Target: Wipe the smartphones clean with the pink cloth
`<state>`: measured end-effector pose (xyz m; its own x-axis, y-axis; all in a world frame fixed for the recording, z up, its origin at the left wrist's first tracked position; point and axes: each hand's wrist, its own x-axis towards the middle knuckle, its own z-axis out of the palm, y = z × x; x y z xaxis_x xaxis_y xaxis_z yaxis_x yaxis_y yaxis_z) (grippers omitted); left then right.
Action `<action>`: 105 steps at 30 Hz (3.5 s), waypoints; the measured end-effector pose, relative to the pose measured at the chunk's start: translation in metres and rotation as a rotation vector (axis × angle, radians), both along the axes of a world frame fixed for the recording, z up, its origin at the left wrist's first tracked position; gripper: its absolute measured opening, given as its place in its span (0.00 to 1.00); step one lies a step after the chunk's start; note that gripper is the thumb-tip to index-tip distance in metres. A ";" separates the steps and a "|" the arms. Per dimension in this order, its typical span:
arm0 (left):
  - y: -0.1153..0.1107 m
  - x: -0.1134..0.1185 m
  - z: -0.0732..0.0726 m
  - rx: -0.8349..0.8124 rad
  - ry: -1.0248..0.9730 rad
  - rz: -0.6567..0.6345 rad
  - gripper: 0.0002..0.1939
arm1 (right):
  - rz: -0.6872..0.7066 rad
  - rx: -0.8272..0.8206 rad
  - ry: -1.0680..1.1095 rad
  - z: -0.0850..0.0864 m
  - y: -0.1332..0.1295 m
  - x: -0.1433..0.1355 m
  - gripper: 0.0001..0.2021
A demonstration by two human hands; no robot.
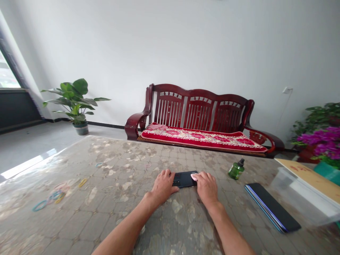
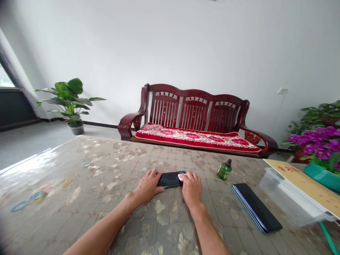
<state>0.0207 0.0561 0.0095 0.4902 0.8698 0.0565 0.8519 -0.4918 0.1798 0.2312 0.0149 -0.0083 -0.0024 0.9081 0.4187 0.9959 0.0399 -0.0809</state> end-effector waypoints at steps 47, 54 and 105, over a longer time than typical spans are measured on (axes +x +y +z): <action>0.003 -0.003 0.000 -0.010 -0.018 -0.047 0.27 | 0.019 0.002 0.008 0.000 0.000 -0.001 0.14; 0.000 -0.002 0.006 -0.036 -0.003 -0.030 0.24 | 0.041 0.003 0.046 -0.001 -0.002 -0.001 0.15; -0.007 0.008 0.007 0.006 0.011 0.089 0.25 | 0.148 0.007 0.090 0.004 -0.022 -0.026 0.11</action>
